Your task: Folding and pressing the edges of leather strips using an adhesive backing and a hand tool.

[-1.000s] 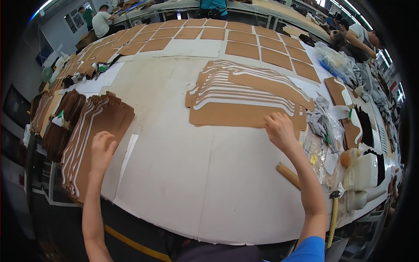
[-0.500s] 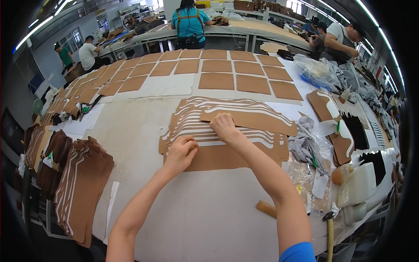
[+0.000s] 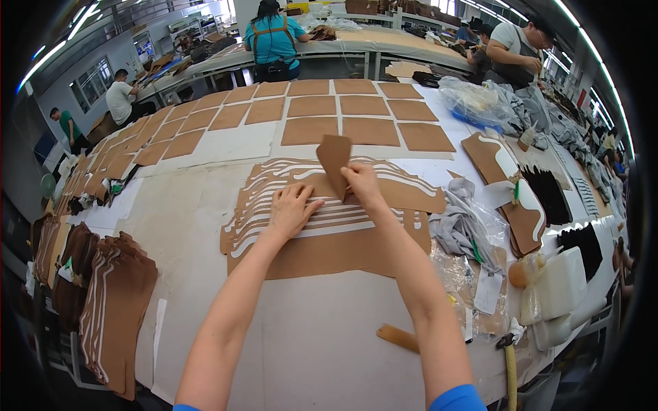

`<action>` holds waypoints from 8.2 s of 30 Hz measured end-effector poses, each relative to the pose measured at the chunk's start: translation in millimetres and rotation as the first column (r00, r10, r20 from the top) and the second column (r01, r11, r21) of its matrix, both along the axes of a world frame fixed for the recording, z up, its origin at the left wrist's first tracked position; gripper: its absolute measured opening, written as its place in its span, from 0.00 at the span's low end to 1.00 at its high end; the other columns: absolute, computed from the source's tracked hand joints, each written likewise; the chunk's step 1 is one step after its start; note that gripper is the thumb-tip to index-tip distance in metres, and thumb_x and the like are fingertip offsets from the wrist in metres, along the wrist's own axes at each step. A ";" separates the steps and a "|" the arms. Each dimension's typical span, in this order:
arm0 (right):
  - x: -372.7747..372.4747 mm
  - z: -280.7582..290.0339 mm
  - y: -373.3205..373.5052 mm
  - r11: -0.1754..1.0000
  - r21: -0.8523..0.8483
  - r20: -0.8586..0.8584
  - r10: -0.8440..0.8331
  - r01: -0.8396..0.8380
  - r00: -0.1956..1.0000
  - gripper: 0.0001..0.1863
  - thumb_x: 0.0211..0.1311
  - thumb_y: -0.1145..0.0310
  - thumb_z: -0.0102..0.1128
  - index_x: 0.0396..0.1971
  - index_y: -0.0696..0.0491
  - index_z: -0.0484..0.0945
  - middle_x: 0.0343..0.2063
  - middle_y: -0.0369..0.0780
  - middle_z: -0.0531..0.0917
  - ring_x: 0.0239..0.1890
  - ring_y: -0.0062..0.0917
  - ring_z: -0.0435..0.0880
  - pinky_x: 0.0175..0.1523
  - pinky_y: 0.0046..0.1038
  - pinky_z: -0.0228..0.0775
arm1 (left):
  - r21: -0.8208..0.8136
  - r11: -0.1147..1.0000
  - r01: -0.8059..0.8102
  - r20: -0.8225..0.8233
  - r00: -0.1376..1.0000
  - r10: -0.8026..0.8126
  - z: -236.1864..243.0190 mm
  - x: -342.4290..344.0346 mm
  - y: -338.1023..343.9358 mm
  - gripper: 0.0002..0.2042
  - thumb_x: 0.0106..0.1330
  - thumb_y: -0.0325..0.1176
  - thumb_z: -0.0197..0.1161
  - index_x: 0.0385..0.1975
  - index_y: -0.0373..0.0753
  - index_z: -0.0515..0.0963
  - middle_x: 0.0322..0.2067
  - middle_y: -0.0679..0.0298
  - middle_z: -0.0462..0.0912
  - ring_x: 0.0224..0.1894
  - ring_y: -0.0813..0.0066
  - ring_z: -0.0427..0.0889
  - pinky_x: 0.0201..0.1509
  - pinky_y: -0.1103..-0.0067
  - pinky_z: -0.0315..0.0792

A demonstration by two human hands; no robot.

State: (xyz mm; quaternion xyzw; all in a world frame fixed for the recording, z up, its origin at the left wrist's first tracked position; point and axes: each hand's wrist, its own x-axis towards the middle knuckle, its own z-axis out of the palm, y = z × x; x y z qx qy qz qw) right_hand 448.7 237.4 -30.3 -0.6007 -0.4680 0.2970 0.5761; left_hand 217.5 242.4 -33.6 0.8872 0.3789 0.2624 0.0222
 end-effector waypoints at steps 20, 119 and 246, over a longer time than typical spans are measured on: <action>-84.0 169.1 -341.0 0.965 0.249 -0.030 0.090 -0.079 0.996 0.07 0.76 0.68 0.63 0.40 0.56 0.80 0.27 0.33 0.80 0.24 0.11 0.79 0.27 0.20 0.75 | -0.799 -0.017 0.602 0.600 0.798 0.059 68.6 -67.2 -158.4 0.44 0.75 0.74 0.39 0.64 0.37 0.78 0.54 0.53 0.87 0.52 0.56 0.88 0.55 0.65 0.82; -117.0 4.1 -423.5 0.842 0.056 0.949 0.121 -0.536 0.290 0.14 0.49 0.77 0.66 0.39 0.58 0.86 0.43 0.42 0.82 0.51 0.35 0.80 0.56 0.44 0.67 | -0.461 0.480 0.746 0.325 0.645 -0.692 13.5 -98.9 -252.3 0.08 0.65 0.28 0.72 0.40 0.50 0.91 0.39 0.72 0.82 0.48 0.71 0.77 0.65 0.70 0.63; -321.7 -0.4 -256.5 0.211 -0.039 0.685 0.717 -0.977 0.127 0.28 0.45 0.83 0.66 0.52 0.54 0.86 0.45 0.40 0.79 0.50 0.36 0.76 0.54 0.38 0.65 | -0.093 0.884 -0.459 0.056 0.884 0.465 11.6 -303.5 -390.8 0.21 0.58 0.25 0.73 0.54 0.35 0.85 0.52 0.62 0.82 0.54 0.62 0.79 0.54 0.67 0.74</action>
